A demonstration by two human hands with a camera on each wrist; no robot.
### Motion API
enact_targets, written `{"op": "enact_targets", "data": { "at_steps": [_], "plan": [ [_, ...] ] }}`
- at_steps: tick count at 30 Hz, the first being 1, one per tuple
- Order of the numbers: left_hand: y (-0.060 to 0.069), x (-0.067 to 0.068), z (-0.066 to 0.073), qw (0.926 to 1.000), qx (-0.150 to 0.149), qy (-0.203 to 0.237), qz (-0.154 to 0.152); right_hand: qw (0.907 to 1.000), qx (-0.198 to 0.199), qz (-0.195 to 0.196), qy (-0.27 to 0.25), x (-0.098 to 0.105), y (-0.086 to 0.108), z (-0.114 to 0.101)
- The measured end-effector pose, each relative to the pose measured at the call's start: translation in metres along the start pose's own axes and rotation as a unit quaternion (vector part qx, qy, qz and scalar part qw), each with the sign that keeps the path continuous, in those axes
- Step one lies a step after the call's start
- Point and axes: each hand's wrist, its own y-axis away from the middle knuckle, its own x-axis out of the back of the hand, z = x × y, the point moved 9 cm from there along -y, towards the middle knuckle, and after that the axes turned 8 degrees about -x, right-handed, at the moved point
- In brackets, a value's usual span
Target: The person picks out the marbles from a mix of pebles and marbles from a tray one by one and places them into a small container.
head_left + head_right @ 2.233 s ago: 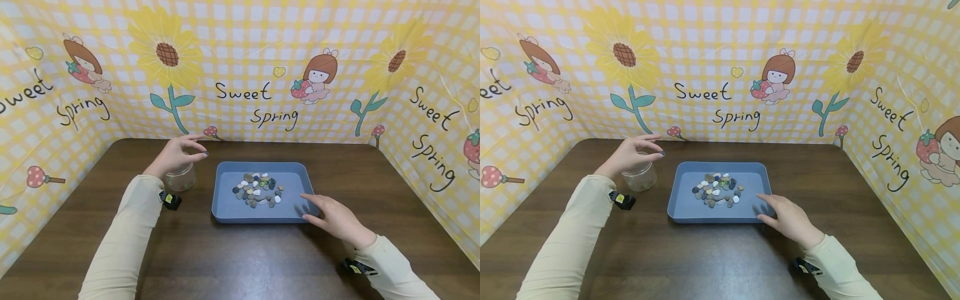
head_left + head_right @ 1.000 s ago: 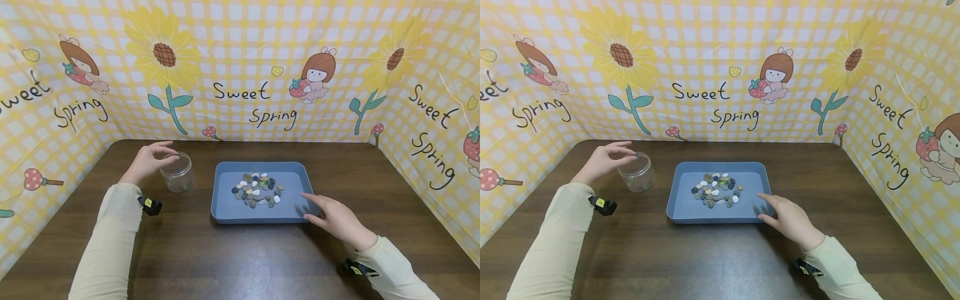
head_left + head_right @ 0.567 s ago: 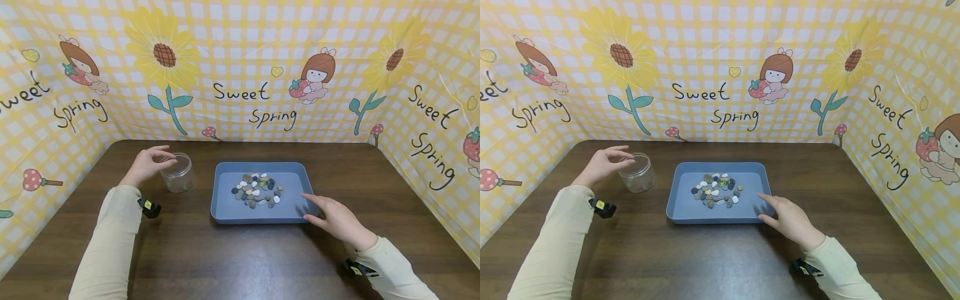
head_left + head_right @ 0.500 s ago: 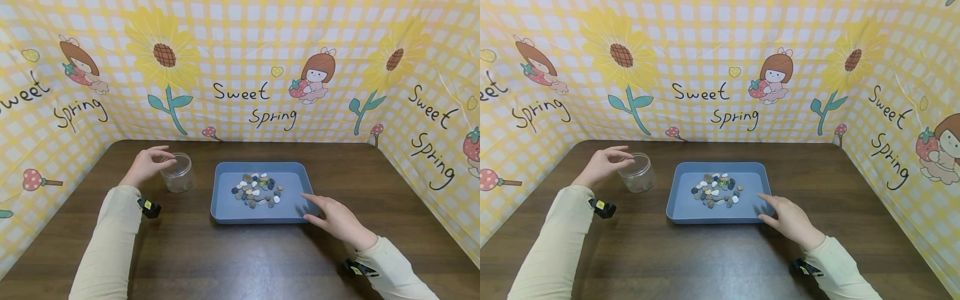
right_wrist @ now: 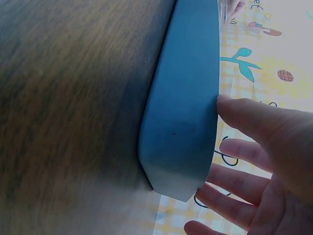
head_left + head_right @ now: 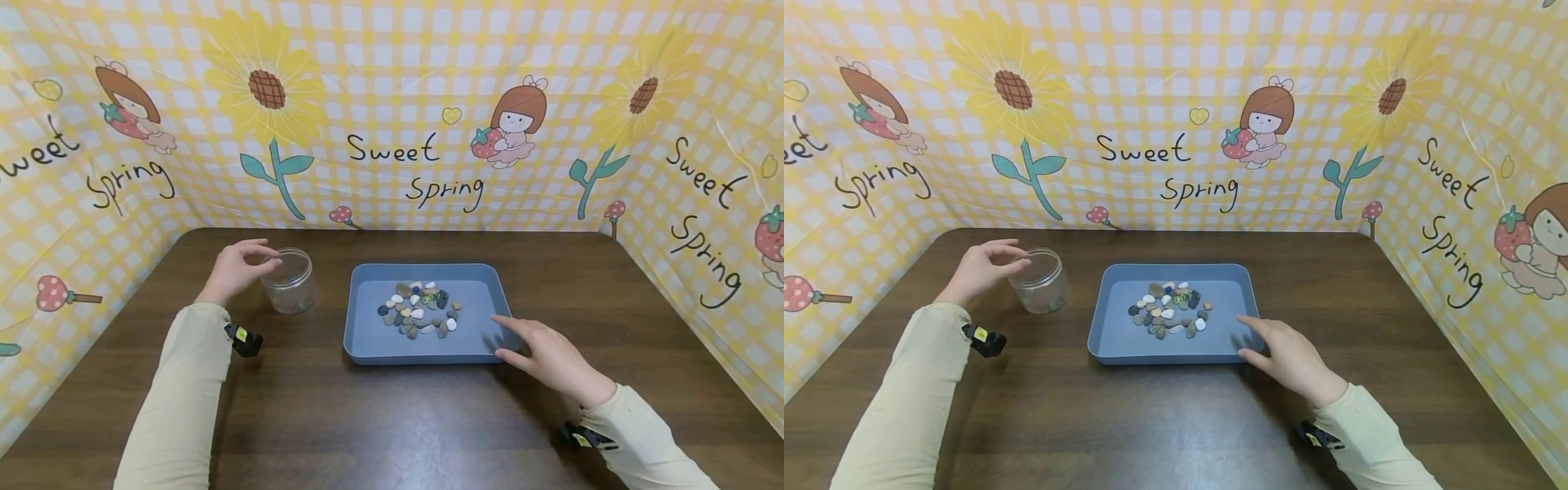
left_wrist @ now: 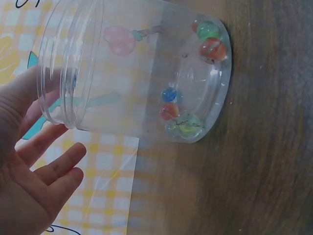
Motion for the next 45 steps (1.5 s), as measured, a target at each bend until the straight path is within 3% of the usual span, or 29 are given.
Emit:
{"op": "enact_targets", "data": {
  "at_steps": [7, 18, 24, 31, 38, 45],
  "plan": [
    [0.001, 0.002, -0.002, 0.9999, 0.014, -0.007, 0.008, 1.0, 0.005, 0.004, 0.0, 0.001, 0.001, -0.002],
    [0.0, 0.005, 0.006, 0.9996, 0.008, -0.007, 0.027, 1.0, 0.007, 0.002, -0.003, 0.002, 0.001, -0.002],
    [-0.009, 0.006, 0.031, 0.9985, -0.022, 0.017, 0.047, 1.0, 0.005, 0.003, -0.004, 0.002, 0.001, -0.002],
    [-0.019, -0.002, 0.069, 0.9966, -0.061, 0.042, 0.037, 1.0, 0.003, 0.004, -0.005, 0.003, 0.001, -0.002],
    [-0.027, -0.022, 0.096, 0.9924, -0.085, 0.088, 0.009, 1.0, 0.002, 0.005, -0.006, 0.002, 0.002, -0.002],
    [-0.035, -0.052, 0.115, 0.9864, -0.098, 0.13, -0.026, 1.0, -0.002, 0.005, -0.007, 0.002, 0.002, -0.001]
  ]
}}
